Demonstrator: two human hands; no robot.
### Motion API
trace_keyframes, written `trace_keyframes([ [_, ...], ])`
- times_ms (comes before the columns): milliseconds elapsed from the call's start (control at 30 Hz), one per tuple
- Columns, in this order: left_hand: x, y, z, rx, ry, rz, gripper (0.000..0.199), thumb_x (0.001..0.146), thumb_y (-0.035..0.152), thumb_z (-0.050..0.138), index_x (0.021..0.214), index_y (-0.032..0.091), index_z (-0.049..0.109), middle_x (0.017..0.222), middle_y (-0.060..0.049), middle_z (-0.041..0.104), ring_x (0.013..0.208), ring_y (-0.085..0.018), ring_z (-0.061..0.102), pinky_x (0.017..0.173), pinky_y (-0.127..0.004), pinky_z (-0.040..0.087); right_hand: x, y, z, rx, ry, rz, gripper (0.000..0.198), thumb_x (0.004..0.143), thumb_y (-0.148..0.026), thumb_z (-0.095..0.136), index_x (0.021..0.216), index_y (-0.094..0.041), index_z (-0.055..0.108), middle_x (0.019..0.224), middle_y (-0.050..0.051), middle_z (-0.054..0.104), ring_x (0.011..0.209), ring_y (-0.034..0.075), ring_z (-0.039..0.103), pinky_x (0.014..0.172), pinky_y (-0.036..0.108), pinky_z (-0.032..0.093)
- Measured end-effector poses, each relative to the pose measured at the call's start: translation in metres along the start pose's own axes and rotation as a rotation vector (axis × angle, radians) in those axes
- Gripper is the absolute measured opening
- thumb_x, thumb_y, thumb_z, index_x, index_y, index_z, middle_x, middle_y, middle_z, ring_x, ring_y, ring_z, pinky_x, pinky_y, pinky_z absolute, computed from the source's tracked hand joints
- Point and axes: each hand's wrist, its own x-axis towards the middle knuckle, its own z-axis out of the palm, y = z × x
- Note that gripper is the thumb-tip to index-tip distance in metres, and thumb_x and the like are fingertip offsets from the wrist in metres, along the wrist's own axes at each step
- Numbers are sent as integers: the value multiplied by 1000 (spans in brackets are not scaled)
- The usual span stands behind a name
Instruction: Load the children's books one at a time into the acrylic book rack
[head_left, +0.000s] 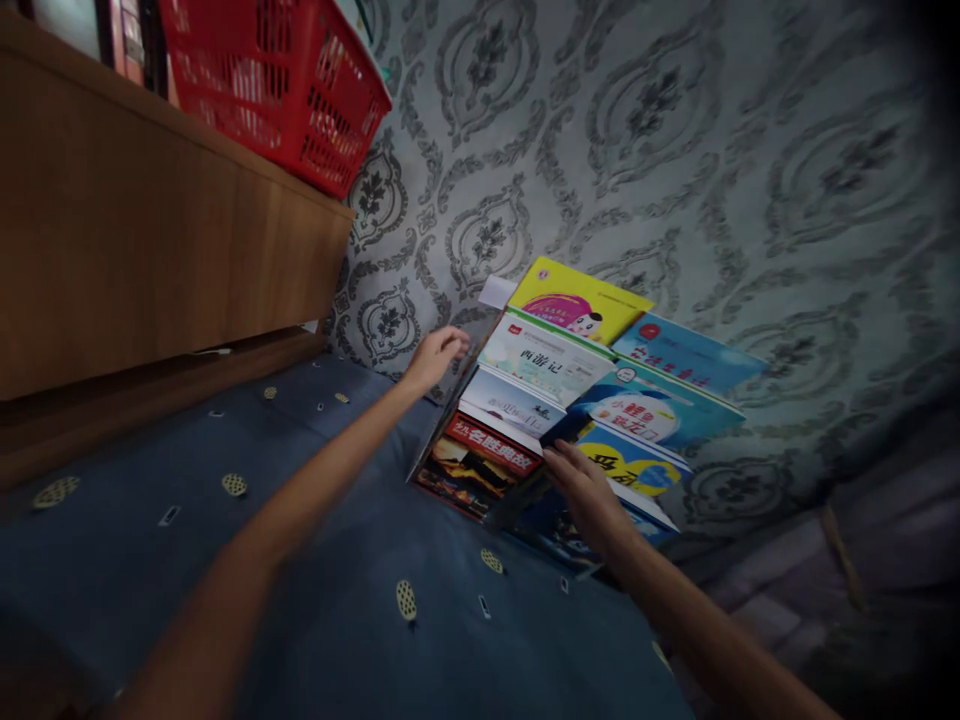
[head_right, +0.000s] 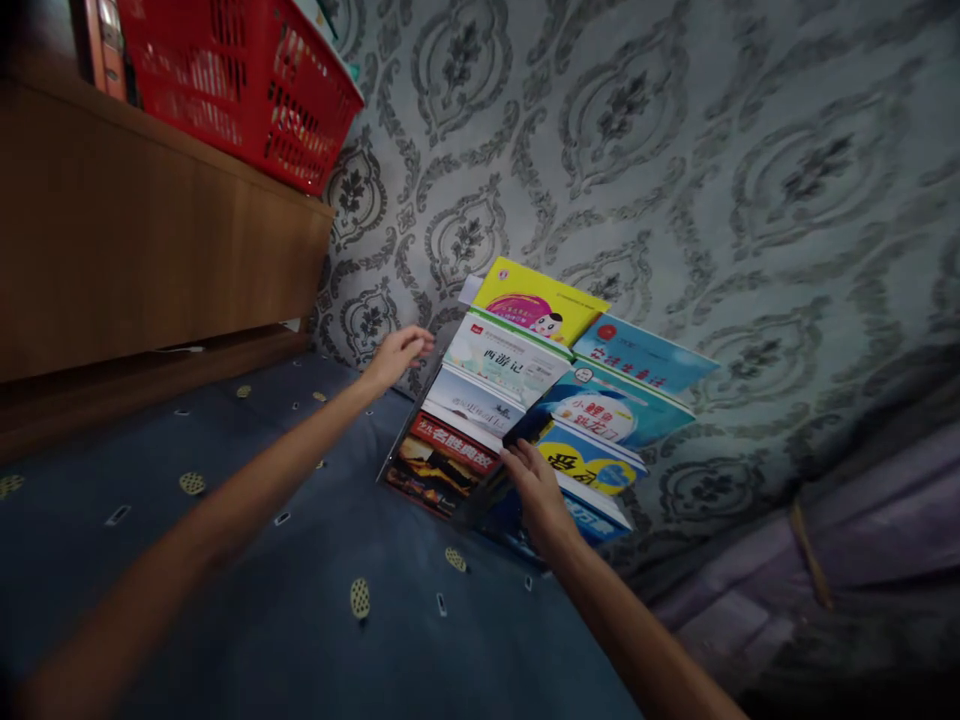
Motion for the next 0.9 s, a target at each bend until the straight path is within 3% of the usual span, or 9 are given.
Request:
trace_keyframes([
  [133,-51,-44,3,57,90,21,28,92,16,45,105,15,70,110,-9,75,108,-22,69,99,-37,53,-7,12,13,68,-54,45,34,62,-38,84,93,-29,72,114,5,77,123,31,65,110,48,51],
  [267,-76,-62,16,125,142,97,35,95,22,44,117,17,71,123,-11,72,119,-24,65,110,-39,47,-10,11,31,73,-119,6,38,63,-40,81,97,-26,74,110,3,78,115,32,68,104,49,55],
  [400,-86,-65,30,172,89,168,43,100,33,41,131,15,65,134,-14,66,128,-24,59,116,-40,41,-15,10,43,93,-116,-9,42,64,-42,80,102,-25,74,114,1,77,114,30,68,102,45,56],
  [567,-90,-65,39,218,33,151,51,101,42,41,144,16,53,146,-16,56,139,-26,49,122,-42,33,-18,12,52,110,-132,-32,42,70,-48,78,105,-25,73,115,2,77,111,29,69,94,42,59],
  [900,-89,-65,42,252,31,129,54,101,42,39,148,17,48,147,-15,53,141,-26,46,124,-41,31,-22,11,52,83,-135,-21,43,72,-49,76,107,-25,73,114,2,77,112,29,69,93,41,60],
])
